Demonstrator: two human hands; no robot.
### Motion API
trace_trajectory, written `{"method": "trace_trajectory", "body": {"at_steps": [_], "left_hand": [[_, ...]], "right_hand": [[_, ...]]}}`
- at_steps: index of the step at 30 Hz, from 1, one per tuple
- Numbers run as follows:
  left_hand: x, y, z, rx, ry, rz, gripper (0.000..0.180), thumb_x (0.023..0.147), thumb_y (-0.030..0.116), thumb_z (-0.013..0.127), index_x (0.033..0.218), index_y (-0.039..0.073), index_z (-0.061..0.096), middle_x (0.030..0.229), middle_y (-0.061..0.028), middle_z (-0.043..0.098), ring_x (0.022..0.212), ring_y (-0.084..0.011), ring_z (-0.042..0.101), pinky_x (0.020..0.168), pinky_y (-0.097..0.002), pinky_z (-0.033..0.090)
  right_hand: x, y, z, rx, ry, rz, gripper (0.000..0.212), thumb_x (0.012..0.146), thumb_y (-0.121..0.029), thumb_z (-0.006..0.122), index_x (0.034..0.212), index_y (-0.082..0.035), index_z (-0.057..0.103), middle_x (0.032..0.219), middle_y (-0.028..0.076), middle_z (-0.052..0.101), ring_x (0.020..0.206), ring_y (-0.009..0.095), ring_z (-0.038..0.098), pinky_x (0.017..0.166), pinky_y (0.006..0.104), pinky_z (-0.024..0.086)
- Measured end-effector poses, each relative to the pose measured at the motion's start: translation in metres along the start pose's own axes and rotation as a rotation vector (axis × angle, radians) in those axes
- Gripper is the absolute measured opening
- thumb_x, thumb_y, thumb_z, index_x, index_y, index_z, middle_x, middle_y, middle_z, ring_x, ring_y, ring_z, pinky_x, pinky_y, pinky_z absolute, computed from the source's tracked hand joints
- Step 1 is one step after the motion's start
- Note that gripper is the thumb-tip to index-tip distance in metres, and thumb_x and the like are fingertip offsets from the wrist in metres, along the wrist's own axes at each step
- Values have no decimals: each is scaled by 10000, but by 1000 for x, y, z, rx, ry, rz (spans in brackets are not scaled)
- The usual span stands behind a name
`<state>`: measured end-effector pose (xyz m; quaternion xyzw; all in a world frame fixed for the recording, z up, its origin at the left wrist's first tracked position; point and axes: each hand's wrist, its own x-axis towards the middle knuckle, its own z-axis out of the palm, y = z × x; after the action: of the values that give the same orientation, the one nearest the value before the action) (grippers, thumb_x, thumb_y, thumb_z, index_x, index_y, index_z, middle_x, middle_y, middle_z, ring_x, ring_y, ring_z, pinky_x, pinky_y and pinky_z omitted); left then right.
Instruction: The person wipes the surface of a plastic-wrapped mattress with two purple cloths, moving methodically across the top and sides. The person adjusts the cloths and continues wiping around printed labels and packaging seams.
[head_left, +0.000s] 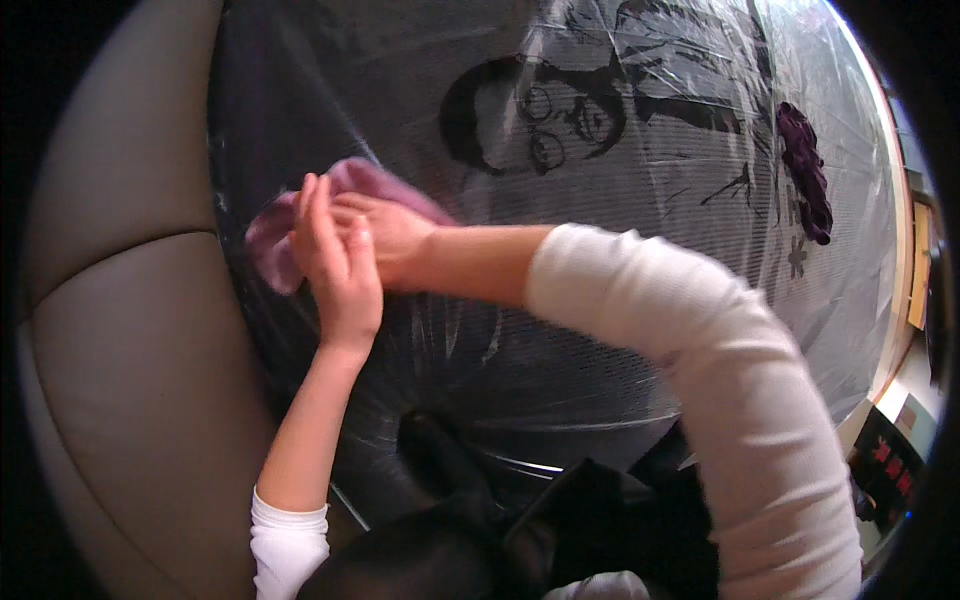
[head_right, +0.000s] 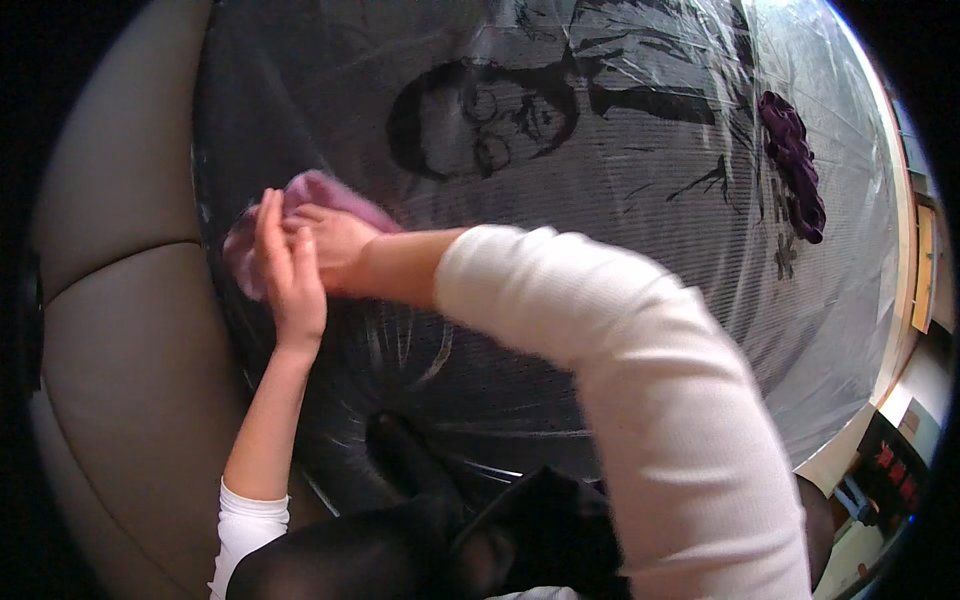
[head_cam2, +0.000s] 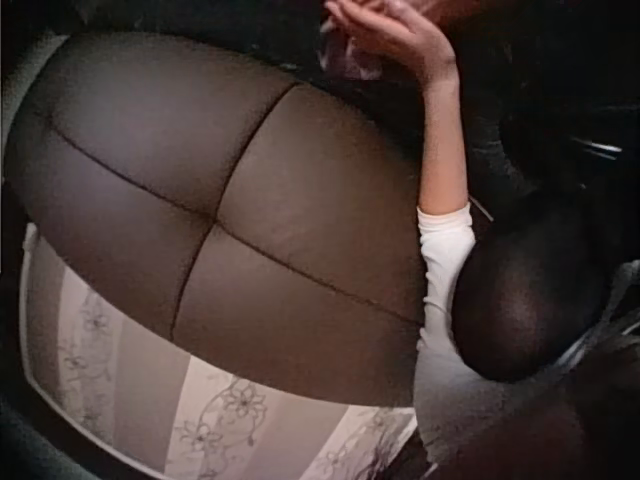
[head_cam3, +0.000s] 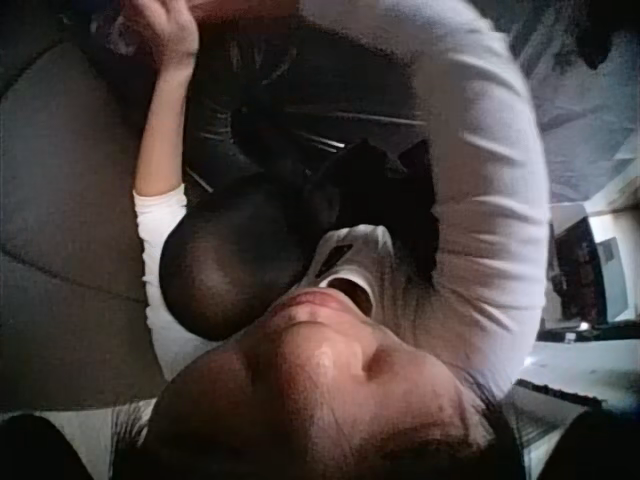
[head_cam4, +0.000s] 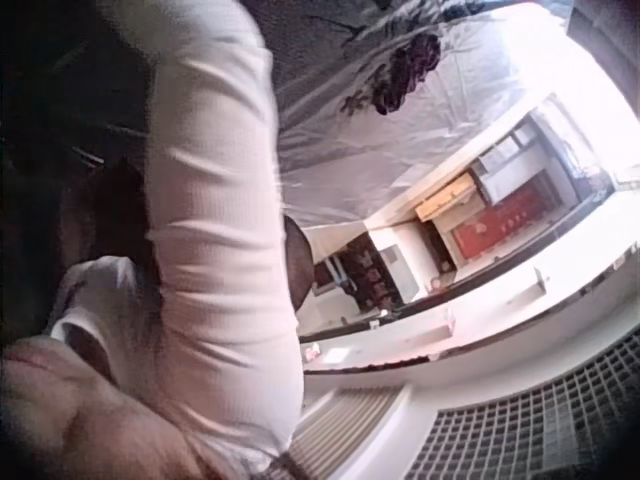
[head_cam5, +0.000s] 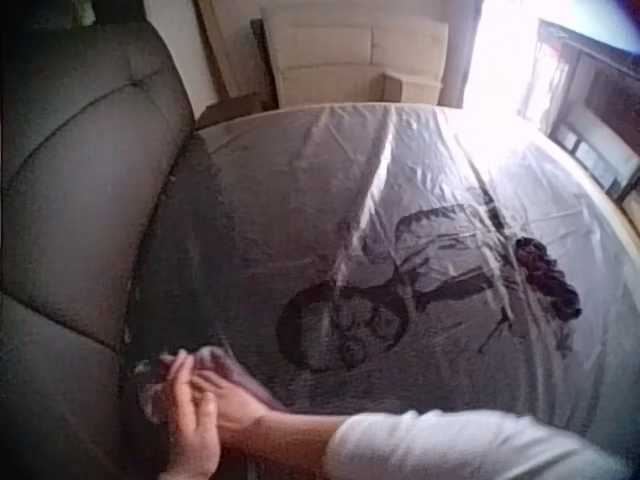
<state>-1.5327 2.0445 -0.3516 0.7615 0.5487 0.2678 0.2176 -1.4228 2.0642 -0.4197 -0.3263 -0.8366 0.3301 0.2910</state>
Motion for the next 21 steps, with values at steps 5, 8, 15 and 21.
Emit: {"method": "trace_trajectory", "body": {"at_steps": [5,8,15,21], "left_hand": [[4,3,38,438,-230,250,610,1012,393,462,1520,82,333,1584,-196,275,1461,-385,253,1175,-553,178],[22,39,64,128,-370,377,686,965,355,524,1530,45,291,1596,-189,249,1449,-428,253,1175,-550,168],[39,87,81,103,-654,462,667,917,314,599,1495,68,378,1576,-190,298,1456,-430,238,1179,-513,215],[43,105,82,54,-844,594,669,867,237,641,1470,54,414,1568,-203,306,1469,-410,228,1193,-483,227]], "right_hand": [[-68,1,-122,-614,-327,-108,513,892,-252,625,1371,-88,542,1518,101,426,1434,254,345,1201,427,243],[-126,2,-175,-655,-390,40,587,912,-247,605,1451,-82,440,1567,81,342,1446,246,319,1199,411,255],[-195,-27,-191,-567,-365,149,511,869,-153,610,1355,-16,526,1466,94,432,1353,272,413,1131,373,379],[-235,-48,-184,-400,-216,165,334,789,-84,622,1115,-22,657,1258,105,565,1208,273,517,998,383,494]]}}
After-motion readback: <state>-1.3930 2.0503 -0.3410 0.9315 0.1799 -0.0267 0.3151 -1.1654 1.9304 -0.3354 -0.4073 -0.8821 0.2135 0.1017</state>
